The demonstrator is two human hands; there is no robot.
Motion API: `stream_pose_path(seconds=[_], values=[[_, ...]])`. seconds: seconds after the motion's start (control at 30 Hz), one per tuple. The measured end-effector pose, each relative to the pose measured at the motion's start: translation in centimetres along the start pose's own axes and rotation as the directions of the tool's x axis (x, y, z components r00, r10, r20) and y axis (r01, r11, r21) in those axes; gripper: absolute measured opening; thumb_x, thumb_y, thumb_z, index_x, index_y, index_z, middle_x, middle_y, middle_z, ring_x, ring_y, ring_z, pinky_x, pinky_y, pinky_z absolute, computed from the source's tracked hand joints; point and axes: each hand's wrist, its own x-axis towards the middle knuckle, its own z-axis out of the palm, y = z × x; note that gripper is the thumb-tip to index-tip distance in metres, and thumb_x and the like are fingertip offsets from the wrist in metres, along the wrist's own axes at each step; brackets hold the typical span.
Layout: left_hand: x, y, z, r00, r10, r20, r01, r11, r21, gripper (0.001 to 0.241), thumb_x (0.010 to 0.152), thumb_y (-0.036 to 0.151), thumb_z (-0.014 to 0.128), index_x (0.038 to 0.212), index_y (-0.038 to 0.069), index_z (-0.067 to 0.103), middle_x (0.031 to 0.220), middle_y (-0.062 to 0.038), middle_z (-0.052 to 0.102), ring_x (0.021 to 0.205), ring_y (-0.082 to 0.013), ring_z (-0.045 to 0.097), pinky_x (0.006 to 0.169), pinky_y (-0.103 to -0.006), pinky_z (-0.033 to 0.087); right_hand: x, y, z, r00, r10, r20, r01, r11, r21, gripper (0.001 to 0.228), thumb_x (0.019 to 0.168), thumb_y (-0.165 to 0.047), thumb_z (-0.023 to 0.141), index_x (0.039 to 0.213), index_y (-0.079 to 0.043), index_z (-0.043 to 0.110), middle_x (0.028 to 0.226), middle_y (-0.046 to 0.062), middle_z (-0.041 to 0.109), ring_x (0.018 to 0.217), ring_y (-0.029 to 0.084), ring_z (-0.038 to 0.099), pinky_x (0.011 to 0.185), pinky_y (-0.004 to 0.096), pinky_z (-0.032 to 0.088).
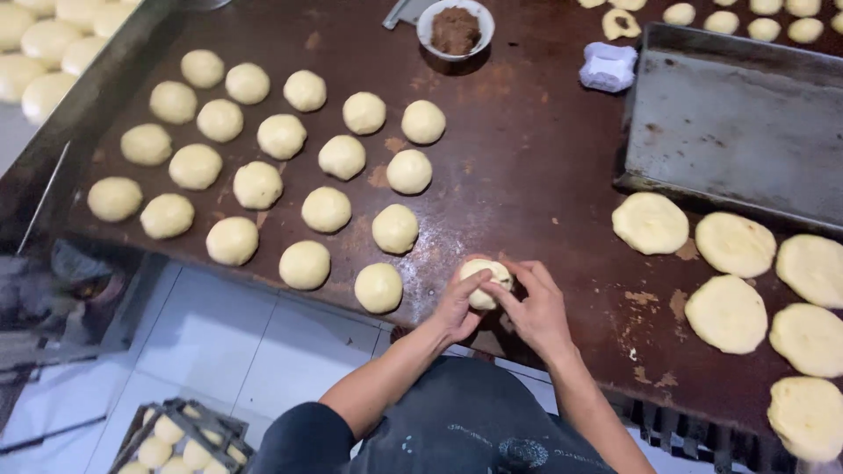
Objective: The recorder is stuffing balls of dough with a brown filling and shaping them into round buns on a wooden table.
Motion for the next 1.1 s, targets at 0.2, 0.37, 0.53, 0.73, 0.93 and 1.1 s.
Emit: stream_pose_path(seconds=[0.2,0.37,0.53,0.73,0.93,1.1], values=[[-2.6,5.1,6.7,0.983,-0.146,0.11,0.174,0.93,-0.325,0.064,0.086,0.057,0.069,0.136,0.02,0.058,0.116,-0.012,0.07,0.101,-0.0266,0.073,0.074,-0.0452,0.063,-0.7,1.7,0.3,0.998,-0.015,-0.064,0.027,0.982,0.187,0.019,0.093,-0.018,0.077,0.104,-0.003,0.078,0.098,0.006,0.075,0.087,0.012,0.071,0.073,0.027,0.058],[-1.0,1.9,1.5,0.972,-0.216,0.097,0.234,0.942,-0.241,0.054,0.092,0.047,0.071,0.134,0.016,0.056,0.121,-0.01,0.067,0.107,-0.024,0.071,0.086,-0.0451,0.064,0.1,2.2,0.0,0.996,0.061,0.061,-0.075,0.957,0.281,0.025,0.085,-0.016,0.08,0.106,-0.002,0.077,0.103,0.008,0.073,0.085,0.013,0.066,0.072,0.026,0.054],[-0.1,0.6,0.6,0.998,-0.041,-0.052,0.037,0.996,-0.086,0.043,0.1,0.028,0.073,0.137,0.018,0.054,0.125,-0.008,0.064,0.111,-0.0219,0.066,0.093,-0.0372,0.059,-0.1,2.4,1.8,0.937,-0.345,-0.061,0.318,0.911,-0.264,0.037,0.077,-0.024,0.085,0.108,-0.003,0.078,0.103,0.01,0.07,0.099,0.025,0.062,0.082,0.035,0.053],[-0.3,0.1,0.3,0.998,-0.06,-0.029,0.051,0.971,-0.234,0.035,0.099,0.024,0.071,0.127,0.015,0.052,0.123,-0.009,0.066,0.113,-0.022,0.067,0.1,-0.0378,0.058,-0.3,1.4,1.8,0.933,-0.315,-0.175,0.291,0.945,-0.153,0.018,0.088,-0.023,0.079,0.097,-0.007,0.076,0.105,0.008,0.066,0.105,0.026,0.061,0.089,0.039,0.053],[-1.5,3.0,3.5,0.999,-0.024,0.024,0.026,0.998,-0.063,0.061,0.096,0.029,0.069,0.152,0.025,0.045,0.127,-0.007,0.065,0.112,-0.0209,0.065,0.1,-0.0375,0.056,-0.5,2.1,0.7,0.997,-0.081,-0.017,0.082,0.992,0.097,0.029,0.093,-0.021,0.075,0.113,-0.001,0.074,0.111,0.011,0.069,0.101,0.023,0.069,0.084,0.034,0.056],[-2.1,5.7,5.5,0.892,-0.414,0.181,0.437,0.891,-0.12,0.087,0.08,0.073,0.052,0.145,0.016,0.049,0.126,-0.011,0.07,0.103,-0.0267,0.073,0.076,-0.0485,0.065,-0.4,4.4,0.1,0.999,-0.039,0.006,0.034,0.921,0.388,0.021,0.091,-0.019,0.079,0.102,-0.001,0.078,0.106,0.012,0.078,0.102,0.022,0.075,0.088,0.032,0.058]])
